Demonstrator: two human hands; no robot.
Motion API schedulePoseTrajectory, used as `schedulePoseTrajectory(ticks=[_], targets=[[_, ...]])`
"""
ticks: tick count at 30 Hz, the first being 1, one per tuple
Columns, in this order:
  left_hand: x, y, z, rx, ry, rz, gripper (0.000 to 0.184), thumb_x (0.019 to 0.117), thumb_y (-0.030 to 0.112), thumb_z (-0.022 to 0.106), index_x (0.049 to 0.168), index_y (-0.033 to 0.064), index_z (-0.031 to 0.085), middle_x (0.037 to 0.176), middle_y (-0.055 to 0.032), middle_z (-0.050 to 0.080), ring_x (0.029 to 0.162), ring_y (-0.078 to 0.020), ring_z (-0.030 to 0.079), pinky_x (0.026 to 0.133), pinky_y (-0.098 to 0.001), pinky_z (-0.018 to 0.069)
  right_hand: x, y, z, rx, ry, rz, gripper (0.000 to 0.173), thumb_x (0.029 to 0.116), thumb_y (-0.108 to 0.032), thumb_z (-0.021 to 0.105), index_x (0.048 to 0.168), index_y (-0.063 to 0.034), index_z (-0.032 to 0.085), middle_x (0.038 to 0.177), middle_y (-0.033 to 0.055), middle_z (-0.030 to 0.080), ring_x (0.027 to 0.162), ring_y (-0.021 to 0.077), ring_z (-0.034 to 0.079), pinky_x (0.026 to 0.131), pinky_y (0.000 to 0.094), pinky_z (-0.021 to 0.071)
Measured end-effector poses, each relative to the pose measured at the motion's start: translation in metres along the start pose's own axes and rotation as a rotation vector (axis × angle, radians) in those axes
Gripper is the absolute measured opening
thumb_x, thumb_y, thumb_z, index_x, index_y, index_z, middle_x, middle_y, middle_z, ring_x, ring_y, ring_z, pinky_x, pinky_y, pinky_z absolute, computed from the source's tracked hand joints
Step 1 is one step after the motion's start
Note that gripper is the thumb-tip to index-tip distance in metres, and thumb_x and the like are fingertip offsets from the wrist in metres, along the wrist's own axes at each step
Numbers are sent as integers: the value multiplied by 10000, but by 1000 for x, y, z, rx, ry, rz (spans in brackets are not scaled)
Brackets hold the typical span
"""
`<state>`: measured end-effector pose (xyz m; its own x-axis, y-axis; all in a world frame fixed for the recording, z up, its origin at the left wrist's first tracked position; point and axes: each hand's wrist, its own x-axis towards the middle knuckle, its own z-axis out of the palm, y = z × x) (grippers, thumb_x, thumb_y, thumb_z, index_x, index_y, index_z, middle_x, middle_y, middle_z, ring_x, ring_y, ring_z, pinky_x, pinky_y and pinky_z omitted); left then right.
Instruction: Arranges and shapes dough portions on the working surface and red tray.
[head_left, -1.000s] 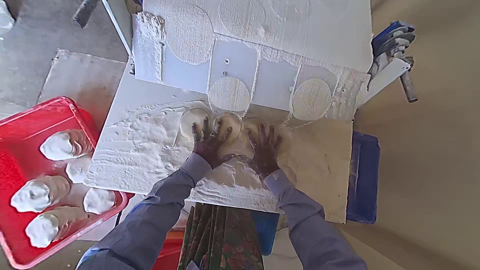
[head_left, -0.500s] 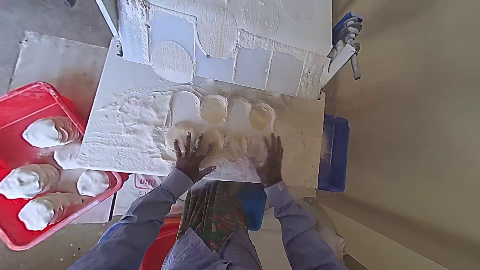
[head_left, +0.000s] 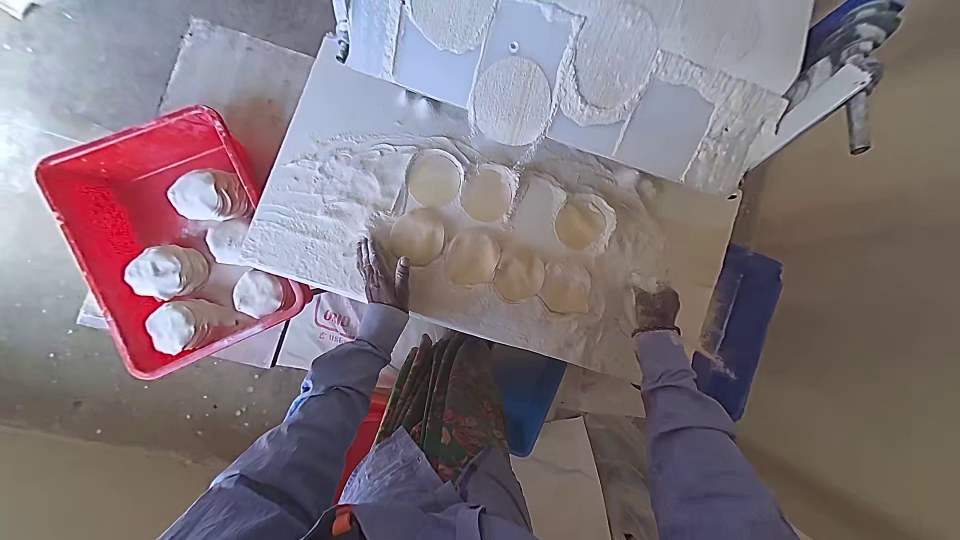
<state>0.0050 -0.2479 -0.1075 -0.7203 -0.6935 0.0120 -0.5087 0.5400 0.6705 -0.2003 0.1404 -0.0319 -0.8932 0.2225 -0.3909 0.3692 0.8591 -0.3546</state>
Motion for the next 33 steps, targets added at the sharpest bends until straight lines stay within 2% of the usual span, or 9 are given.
schedulePoseTrajectory(ticks=[3,7,9,13,17,21,25,29,33], targets=[[-4,18,5,-115,0,24,828,1048,552,291,1577,-84,257,1636,-306,262,1554,-415,212,1279,-476,163,-61,-70,19,314,-237,-91,378,945,-226,750,1172,59,652,993,198,677,798,247,632,751,437,543],[-1,31,-10,-77,2,-65,732,1052,434,417,1579,-55,282,1641,-304,250,1549,-466,177,1269,-538,146,-109,-144,38,569,-462,-342,332,855,-1,777,1169,42,677,969,136,697,768,133,662,714,305,588],[0,29,-25,-43,-12,-90,683,1048,355,507,1564,-52,321,1634,-311,260,1543,-484,178,1260,-556,160,-105,-131,15,343,-347,-408,297,859,-37,780,1136,36,700,963,157,700,818,195,654,774,376,558],[1,22,-50,-11,-39,-157,648,1035,290,592,1532,-57,363,1619,-325,271,1540,-484,178,1253,-561,181,-85,-66,-48,-240,-94,-389,262,959,-52,670,1198,52,682,1112,295,700,1054,471,678,933,650,507],[-3,28,-54,2,-60,-194,650,1004,283,641,1519,-30,397,1625,-316,265,1547,-476,160,1255,-564,170,-102,-93,-45,-9,-56,-459,288,940,-75,690,1196,57,679,1106,250,719,1007,376,717,923,555,559],[-9,41,-46,-40,-102,-78,640,982,214,667,1505,-53,413,1612,-323,285,1530,-502,187,1238,-591,200,-110,-120,-26,468,-356,-520,283,1014,14,533,1260,-4,673,1206,164,696,1037,192,701,901,366,595],[-21,49,-49,-12,-151,-17,666,945,148,699,1507,-58,410,1621,-328,262,1529,-516,176,1224,-627,204,-68,-77,-22,-53,-189,-260,443,996,-37,588,1435,7,548,1406,278,579,1314,421,560,1093,580,437],[-33,45,-61,39,-133,-19,650,926,51,678,1504,-61,403,1611,-338,273,1524,-523,184,1220,-631,213,-45,-57,10,-230,-260,-183,460,991,-288,693,1343,0,628,1321,249,643,1270,406,597,1069,584,453],[-35,32,-77,129,-83,-78,624,912,-85,576,1510,-46,402,1610,-326,289,1523,-505,212,1221,-611,224,-42,-63,23,-188,-292,-121,395,929,-169,748,1295,-37,675,1301,236,661,1251,401,610,1047,601,467]])
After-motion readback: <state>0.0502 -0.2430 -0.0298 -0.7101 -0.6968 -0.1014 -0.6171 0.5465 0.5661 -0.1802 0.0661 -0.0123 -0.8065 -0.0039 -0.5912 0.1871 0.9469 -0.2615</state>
